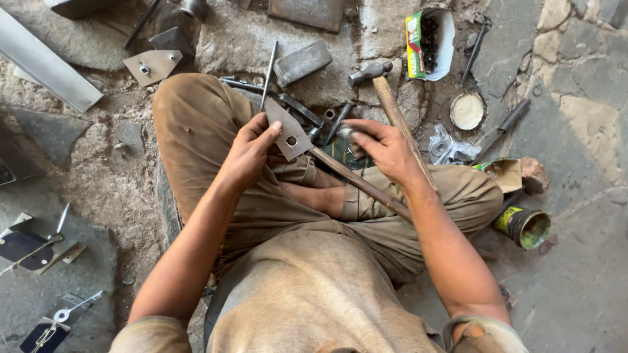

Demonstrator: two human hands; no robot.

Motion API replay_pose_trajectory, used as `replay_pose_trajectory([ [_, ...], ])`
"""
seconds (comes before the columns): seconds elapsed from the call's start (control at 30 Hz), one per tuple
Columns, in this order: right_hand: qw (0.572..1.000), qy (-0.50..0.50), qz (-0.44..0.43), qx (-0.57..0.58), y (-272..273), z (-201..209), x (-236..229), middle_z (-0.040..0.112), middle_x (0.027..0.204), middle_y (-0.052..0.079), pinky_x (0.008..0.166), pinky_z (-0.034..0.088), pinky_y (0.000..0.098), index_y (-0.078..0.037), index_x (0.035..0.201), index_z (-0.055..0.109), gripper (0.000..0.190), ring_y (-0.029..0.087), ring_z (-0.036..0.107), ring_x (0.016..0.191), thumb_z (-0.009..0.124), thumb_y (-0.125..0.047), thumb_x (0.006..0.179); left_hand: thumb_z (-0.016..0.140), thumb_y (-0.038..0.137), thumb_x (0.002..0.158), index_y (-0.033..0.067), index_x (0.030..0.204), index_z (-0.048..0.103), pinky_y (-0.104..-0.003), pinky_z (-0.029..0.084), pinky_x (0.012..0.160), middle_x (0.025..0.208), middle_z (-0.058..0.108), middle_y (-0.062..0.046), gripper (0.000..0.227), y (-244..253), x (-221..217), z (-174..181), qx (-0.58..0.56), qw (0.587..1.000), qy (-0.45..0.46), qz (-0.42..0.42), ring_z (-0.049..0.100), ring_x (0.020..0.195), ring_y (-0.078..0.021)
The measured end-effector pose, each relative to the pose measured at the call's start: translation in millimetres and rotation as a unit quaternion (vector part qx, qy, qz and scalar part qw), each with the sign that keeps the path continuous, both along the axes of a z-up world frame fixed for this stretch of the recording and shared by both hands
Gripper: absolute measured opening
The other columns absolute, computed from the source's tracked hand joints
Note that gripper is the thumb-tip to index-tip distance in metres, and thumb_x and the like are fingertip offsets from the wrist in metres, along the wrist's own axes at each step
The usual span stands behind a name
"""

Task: The person sits on the floor and assembles small metal plates with cylindrical pins. They use a hammer to tap the pins into place and occasionally inspect the fit of the components.

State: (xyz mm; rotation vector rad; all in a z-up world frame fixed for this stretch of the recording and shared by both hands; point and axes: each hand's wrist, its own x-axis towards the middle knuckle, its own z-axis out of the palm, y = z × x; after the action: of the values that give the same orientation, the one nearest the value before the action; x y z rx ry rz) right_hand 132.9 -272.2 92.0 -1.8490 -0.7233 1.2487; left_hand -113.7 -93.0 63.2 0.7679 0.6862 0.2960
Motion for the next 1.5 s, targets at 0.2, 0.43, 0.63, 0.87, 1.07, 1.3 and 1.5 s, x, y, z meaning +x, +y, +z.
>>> replay_pose_trajectory([
  [0.2, 0.966, -0.163, 0.2, 0.033, 56.0, 53.9, -58.2, 0.078, 0.101, 0.003, 0.078, 0.059, 0.03, -0.009, 0.118, 0.074, 0.022, 0.013, 0.073, 0.087, 0.073, -0.016, 0.097, 0.054, 0.025, 0.109, 0.0022, 0.12, 0.059, -0.029, 0.059, 0.075, 0.102, 0.069, -0.004, 0.026, -5.9, 0.4, 9.0, 0.025, 0.997, -0.013, -0.068, 0.066, 0.088, -0.0095],
  [0.43, 0.962, -0.21, 0.14, 0.1, 44.3, 68.5, -71.1, 0.066, 0.11, 0.008, 0.076, 0.058, 0.0318, -0.011, 0.128, 0.068, 0.042, 0.019, 0.069, 0.094, 0.079, -0.018, 0.088, 0.053, 0.026, 0.106, 0.0033, 0.125, 0.06, -0.028, 0.058, 0.076, 0.103, 0.07, -0.003, 0.03, -9.7, -3.3, 11.7, -0.011, 0.998, -0.001, -0.06, 0.067, 0.088, -0.0082],
  [0.63, 0.961, -0.203, 0.133, 0.13, 30.1, 44.7, -74.2, 0.068, 0.115, 0.005, 0.081, 0.059, 0.0293, -0.015, 0.12, 0.077, 0.029, 0.016, 0.07, 0.1, 0.082, -0.014, 0.092, 0.056, 0.023, 0.107, -0.0016, 0.127, 0.06, -0.029, 0.058, 0.088, 0.113, 0.07, -0.006, 0.032, -16.7, 2.0, 10.6, -0.012, 0.997, -0.045, -0.067, 0.067, 0.099, -0.009],
  [0.87, 0.977, -0.149, 0.096, 0.121, 15.3, 29.3, -76.7, 0.065, 0.119, 0.004, 0.076, 0.06, 0.0236, -0.012, 0.124, 0.073, 0.033, 0.011, 0.067, 0.096, 0.081, -0.011, 0.091, 0.057, 0.014, 0.1, -0.0002, 0.131, 0.056, -0.035, 0.062, 0.083, 0.111, 0.071, -0.01, 0.034, -19.1, 0.7, 6.3, -0.097, 0.992, -0.034, -0.078, 0.071, 0.094, -0.0171],
  [1.07, 0.991, -0.072, 0.061, 0.096, 9.5, 21.8, -76.1, 0.064, 0.118, 0.002, 0.074, 0.058, 0.0212, -0.01, 0.123, 0.073, 0.032, 0.006, 0.064, 0.092, 0.08, -0.004, 0.091, 0.06, 0.009, 0.098, -0.0031, 0.132, 0.058, -0.034, 0.062, 0.087, 0.115, 0.071, -0.012, 0.036, -18.9, 2.1, 5.4, -0.044, 0.992, -0.027, -0.117, 0.071, 0.099, -0.0157],
  [1.3, 0.995, 0.061, 0.017, 0.075, 6.6, 17.3, -71.0, 0.062, 0.113, 0.001, 0.081, 0.064, 0.0225, -0.005, 0.12, 0.072, 0.028, 0.007, 0.069, 0.094, 0.075, 0.001, 0.093, 0.062, 0.008, 0.099, -0.0046, 0.132, 0.058, -0.032, 0.059, 0.086, 0.114, 0.071, -0.011, 0.036, -21.1, 4.1, 1.2, 0.004, 0.989, -0.048, -0.141, 0.068, 0.099, -0.0145],
  [1.5, 0.997, 0.037, 0.032, 0.059, 4.8, 17.6, -66.6, 0.065, 0.111, 0.002, 0.078, 0.063, 0.0228, -0.004, 0.121, 0.072, 0.027, 0.008, 0.07, 0.09, 0.075, 0.0, 0.094, 0.061, 0.007, 0.099, -0.0056, 0.132, 0.058, -0.032, 0.059, 0.088, 0.116, 0.07, -0.011, 0.036, -22.6, 6.9, -2.3, -0.015, 0.988, -0.053, -0.146, 0.067, 0.101, -0.0144],
])
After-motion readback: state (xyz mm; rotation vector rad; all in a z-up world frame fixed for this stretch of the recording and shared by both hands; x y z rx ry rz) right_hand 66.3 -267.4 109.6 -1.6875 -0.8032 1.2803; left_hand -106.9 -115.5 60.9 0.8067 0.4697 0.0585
